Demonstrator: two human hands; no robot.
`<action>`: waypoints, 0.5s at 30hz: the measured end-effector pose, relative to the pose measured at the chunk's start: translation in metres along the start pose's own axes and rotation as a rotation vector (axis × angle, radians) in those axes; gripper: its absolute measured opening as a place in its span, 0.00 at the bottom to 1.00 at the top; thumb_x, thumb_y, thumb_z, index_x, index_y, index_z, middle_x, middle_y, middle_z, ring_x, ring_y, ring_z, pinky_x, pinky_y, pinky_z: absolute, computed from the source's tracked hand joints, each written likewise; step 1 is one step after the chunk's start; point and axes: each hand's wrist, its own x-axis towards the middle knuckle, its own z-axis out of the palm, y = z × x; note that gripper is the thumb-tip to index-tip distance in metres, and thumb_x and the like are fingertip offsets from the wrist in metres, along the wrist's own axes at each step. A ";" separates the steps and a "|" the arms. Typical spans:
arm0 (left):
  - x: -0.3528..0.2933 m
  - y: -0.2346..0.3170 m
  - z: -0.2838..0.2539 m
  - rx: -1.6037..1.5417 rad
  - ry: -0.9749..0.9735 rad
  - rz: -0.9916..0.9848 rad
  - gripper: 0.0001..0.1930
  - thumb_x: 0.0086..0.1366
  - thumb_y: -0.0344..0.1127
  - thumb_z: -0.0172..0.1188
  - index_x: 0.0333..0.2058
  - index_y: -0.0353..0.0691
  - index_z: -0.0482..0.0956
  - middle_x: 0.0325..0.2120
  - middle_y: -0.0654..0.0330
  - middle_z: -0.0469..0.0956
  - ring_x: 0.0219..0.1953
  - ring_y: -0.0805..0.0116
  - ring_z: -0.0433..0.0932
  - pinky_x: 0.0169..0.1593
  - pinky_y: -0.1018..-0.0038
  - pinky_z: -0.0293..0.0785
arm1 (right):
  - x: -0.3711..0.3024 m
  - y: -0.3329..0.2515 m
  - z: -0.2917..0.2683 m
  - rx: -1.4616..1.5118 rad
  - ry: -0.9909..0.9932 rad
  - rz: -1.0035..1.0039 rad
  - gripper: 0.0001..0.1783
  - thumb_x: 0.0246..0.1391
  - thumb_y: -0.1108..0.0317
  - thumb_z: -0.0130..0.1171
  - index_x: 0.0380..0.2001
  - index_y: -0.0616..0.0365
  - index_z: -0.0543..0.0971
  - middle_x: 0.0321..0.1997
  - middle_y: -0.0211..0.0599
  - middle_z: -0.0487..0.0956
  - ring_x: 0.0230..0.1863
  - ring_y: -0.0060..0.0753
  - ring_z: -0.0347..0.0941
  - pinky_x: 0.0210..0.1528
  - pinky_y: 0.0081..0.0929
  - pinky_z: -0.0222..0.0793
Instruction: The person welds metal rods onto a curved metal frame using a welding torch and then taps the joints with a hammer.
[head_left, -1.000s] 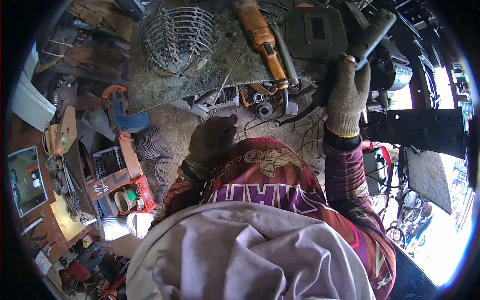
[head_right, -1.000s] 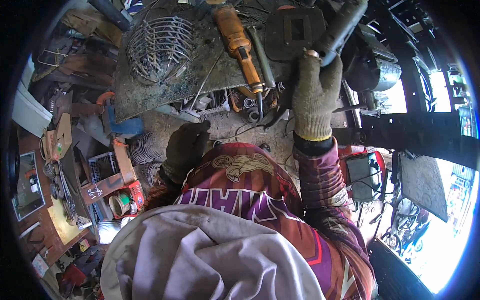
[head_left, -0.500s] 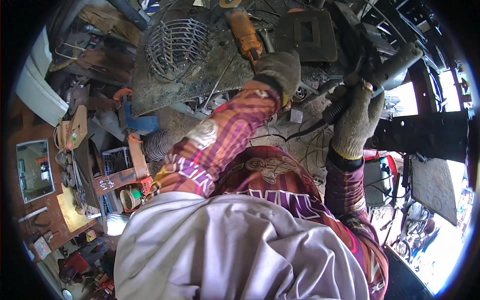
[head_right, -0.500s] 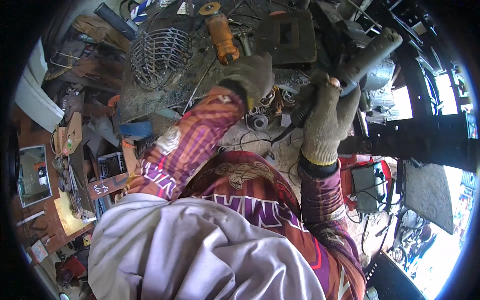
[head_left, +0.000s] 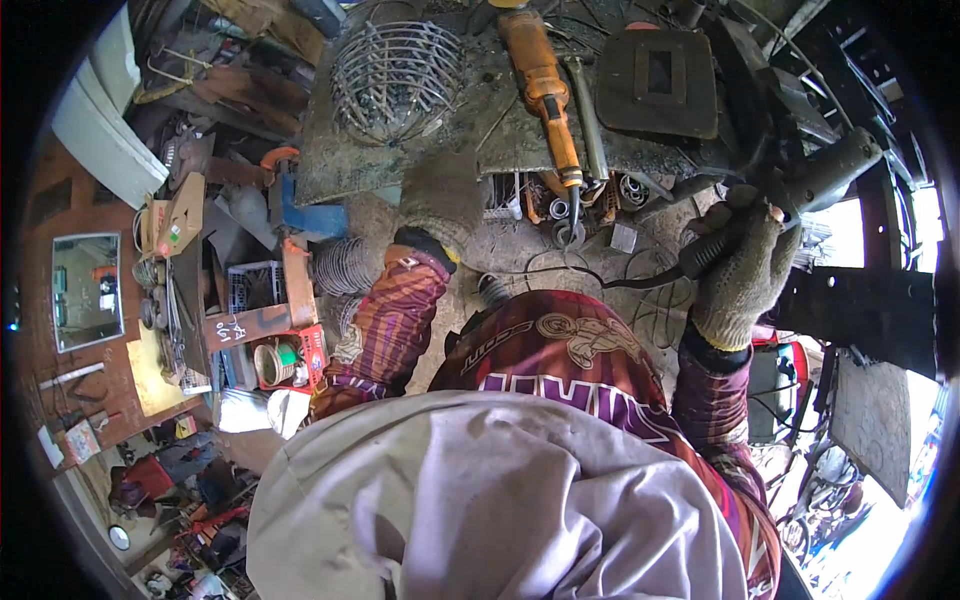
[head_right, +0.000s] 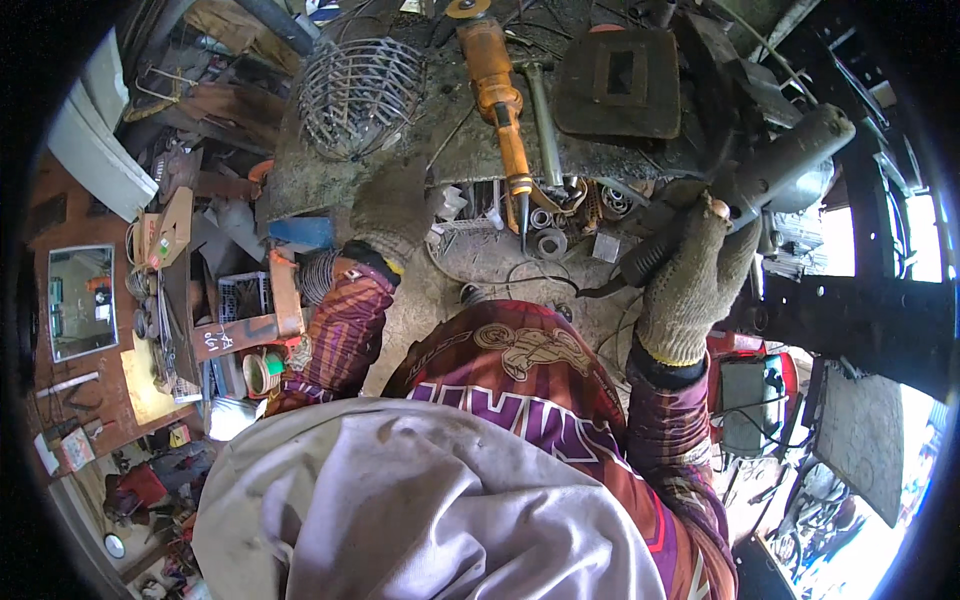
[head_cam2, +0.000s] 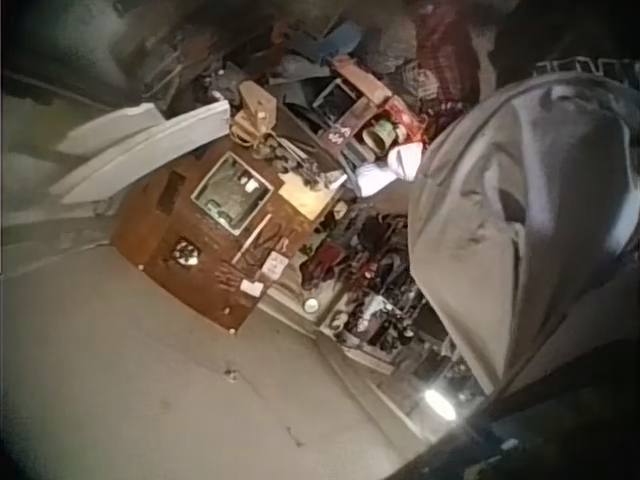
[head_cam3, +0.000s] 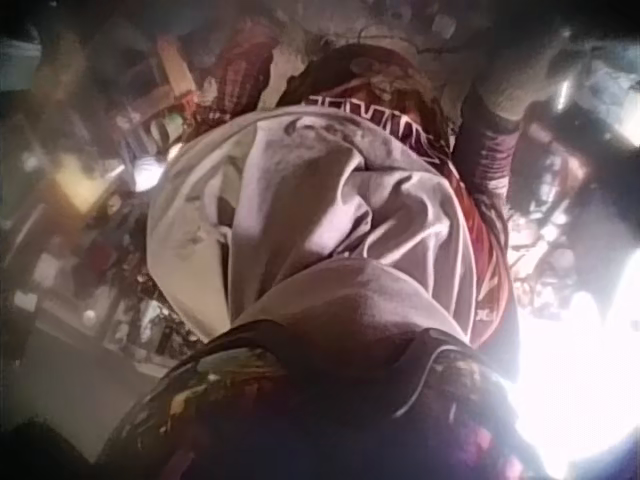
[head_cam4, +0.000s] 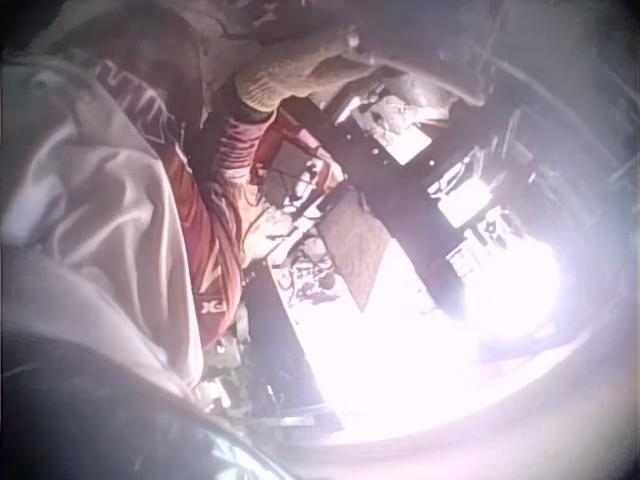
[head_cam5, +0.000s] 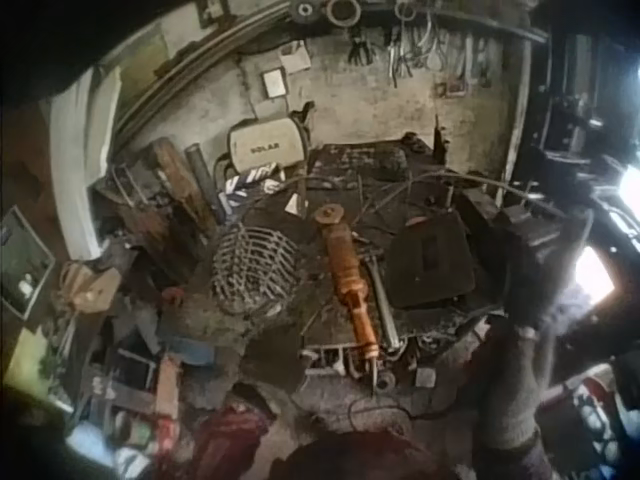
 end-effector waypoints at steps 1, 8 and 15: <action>0.001 -0.011 0.021 -0.008 -0.074 -0.050 0.14 0.66 0.36 0.59 0.48 0.39 0.77 0.38 0.45 0.80 0.44 0.45 0.82 0.47 0.55 0.79 | 0.000 0.002 0.006 -0.047 -0.020 -0.012 0.16 0.72 0.58 0.53 0.50 0.60 0.73 0.35 0.38 0.81 0.27 0.28 0.79 0.27 0.27 0.80; -0.008 -0.036 0.025 -0.195 -0.175 -0.078 0.13 0.64 0.30 0.56 0.46 0.34 0.75 0.39 0.42 0.79 0.47 0.40 0.79 0.50 0.52 0.76 | -0.009 0.019 0.040 -0.069 -0.072 -0.010 0.16 0.72 0.59 0.52 0.52 0.60 0.71 0.37 0.39 0.81 0.28 0.28 0.80 0.28 0.27 0.81; -0.084 -0.080 -0.013 -0.687 0.047 -0.020 0.16 0.68 0.28 0.54 0.53 0.34 0.77 0.41 0.44 0.81 0.44 0.48 0.81 0.47 0.58 0.77 | -0.016 0.033 0.065 -0.102 0.005 0.013 0.18 0.72 0.60 0.51 0.56 0.60 0.70 0.38 0.40 0.81 0.29 0.29 0.79 0.29 0.28 0.81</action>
